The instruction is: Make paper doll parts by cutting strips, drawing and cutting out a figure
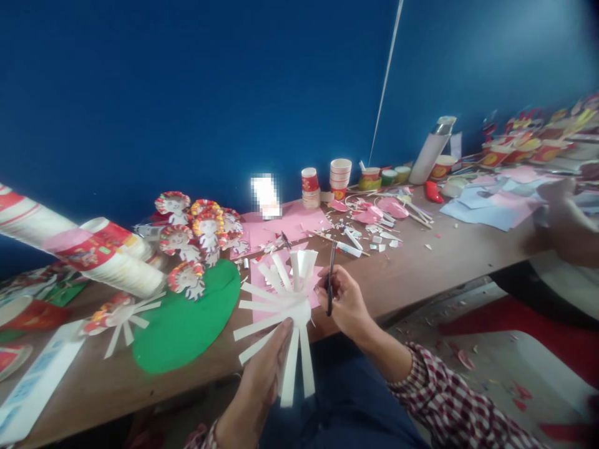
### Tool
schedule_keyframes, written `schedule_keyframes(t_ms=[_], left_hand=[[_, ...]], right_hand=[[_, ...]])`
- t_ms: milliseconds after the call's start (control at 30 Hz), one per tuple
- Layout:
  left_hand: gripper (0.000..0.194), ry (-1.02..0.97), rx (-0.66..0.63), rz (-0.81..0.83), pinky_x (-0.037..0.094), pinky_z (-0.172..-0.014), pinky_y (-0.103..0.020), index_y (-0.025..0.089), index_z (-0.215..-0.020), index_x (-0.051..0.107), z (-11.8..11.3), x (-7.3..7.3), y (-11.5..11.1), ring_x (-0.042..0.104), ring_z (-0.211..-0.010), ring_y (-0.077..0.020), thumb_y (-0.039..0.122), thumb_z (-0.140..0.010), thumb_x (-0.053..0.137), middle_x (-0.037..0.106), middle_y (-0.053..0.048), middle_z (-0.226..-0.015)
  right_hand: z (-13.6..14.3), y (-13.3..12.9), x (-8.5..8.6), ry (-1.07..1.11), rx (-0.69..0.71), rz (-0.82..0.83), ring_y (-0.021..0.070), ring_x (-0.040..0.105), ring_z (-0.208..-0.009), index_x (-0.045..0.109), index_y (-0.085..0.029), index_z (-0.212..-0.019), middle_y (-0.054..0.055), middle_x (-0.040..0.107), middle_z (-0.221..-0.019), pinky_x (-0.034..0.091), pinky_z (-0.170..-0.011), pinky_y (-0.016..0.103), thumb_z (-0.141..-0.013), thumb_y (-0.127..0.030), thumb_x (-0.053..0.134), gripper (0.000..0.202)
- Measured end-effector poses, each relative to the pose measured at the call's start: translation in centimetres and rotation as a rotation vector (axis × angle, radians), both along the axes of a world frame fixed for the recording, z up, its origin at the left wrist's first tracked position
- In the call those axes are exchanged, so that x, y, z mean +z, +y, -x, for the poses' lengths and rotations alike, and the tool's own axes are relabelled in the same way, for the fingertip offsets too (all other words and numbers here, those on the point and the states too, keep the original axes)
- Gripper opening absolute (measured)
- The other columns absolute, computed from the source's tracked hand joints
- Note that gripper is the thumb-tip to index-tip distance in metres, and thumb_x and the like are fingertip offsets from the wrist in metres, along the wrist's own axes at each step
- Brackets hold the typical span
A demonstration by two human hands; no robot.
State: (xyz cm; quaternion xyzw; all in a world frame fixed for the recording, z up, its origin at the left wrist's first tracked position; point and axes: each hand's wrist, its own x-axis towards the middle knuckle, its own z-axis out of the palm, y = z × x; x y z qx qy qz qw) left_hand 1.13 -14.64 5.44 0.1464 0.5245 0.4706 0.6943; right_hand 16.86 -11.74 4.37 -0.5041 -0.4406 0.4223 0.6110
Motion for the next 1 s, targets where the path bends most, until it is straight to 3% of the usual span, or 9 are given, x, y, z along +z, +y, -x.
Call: schedule_keyframes(t_ms=[233,433,567,667,767,867,1000], left_hand=[[0.009,0.074,-0.04,0.046,0.057,-0.089,-0.029,0.012,-0.088,0.073,1.0,-0.1,0.5,0.069,-0.102,-0.0249,0.012,-0.079,0.07,0.076,-0.01,-0.09],[0.02,0.075,-0.123,0.01,0.06,-0.07,-0.027,0.011,-0.09,0.072,1.3,1.0,0.4,0.072,-0.085,-0.0268,0.016,-0.072,0.077,0.075,-0.008,-0.076],[0.022,0.02,-0.09,-0.038,0.059,-0.069,-0.027,0.011,-0.092,0.07,1.3,0.2,0.7,0.072,-0.077,-0.0236,0.015,-0.071,0.077,0.074,-0.007,-0.074],[0.016,-0.082,-0.061,-0.01,0.059,-0.071,-0.029,0.012,-0.085,0.068,1.6,-1.2,1.0,0.071,-0.069,-0.0203,0.018,-0.073,0.076,0.071,-0.006,-0.071],[0.013,-0.204,-0.062,-0.056,0.058,-0.077,-0.032,0.014,-0.077,0.067,1.7,-1.8,1.1,0.069,-0.072,-0.0197,0.022,-0.073,0.076,0.067,-0.004,-0.066],[0.018,-0.295,-0.113,-0.075,0.055,-0.082,-0.035,0.016,-0.069,0.065,1.5,-1.5,0.8,0.068,-0.077,-0.0208,0.03,-0.076,0.074,0.064,-0.004,-0.064],[0.025,-0.425,-0.184,-0.096,0.055,-0.082,-0.037,0.016,-0.064,0.063,0.8,-0.8,0.5,0.064,-0.072,-0.0185,0.035,-0.073,0.076,0.061,-0.003,-0.065]], right_hand=[[-1.4,0.3,-0.4,0.086,-0.02,-0.007,0.0117,0.055,-0.068,0.056,-0.021,-0.096,-0.002,0.059,-0.075,0.043,-0.06,0.023,-0.071,-0.026,0.072,0.03],[-1.6,-0.5,-0.5,0.032,0.105,0.028,0.0128,0.058,-0.069,0.058,-0.02,-0.099,0.0,0.062,-0.076,0.046,-0.06,0.024,-0.072,-0.031,0.075,0.034],[-0.9,-1.3,0.3,0.045,0.232,0.041,0.0116,0.058,-0.063,0.06,-0.021,-0.106,0.0,0.062,-0.075,0.046,-0.056,0.023,-0.075,-0.033,0.073,0.036],[-1.0,-1.9,0.3,-0.117,0.289,-0.014,0.0137,0.061,-0.069,0.061,-0.021,-0.114,0.005,0.067,-0.088,0.049,-0.058,0.024,-0.078,-0.03,0.069,0.038],[-1.4,-2.3,-0.6,-0.457,0.308,-0.096,0.0167,0.064,-0.076,0.063,-0.022,-0.117,0.006,0.07,-0.09,0.051,-0.068,0.027,-0.081,-0.021,0.063,0.036],[-1.5,-2.4,-1.8,-0.761,0.29,-0.2,0.0192,0.066,-0.077,0.065,-0.022,-0.117,0.007,0.072,-0.089,0.051,-0.071,0.029,-0.079,-0.016,0.06,0.039],[-1.2,-2.2,-2.3,-0.934,0.239,-0.194,0.0193,0.068,-0.076,0.066,-0.024,-0.119,0.007,0.074,-0.091,0.049,-0.069,0.026,-0.076,-0.011,0.057,0.046]])
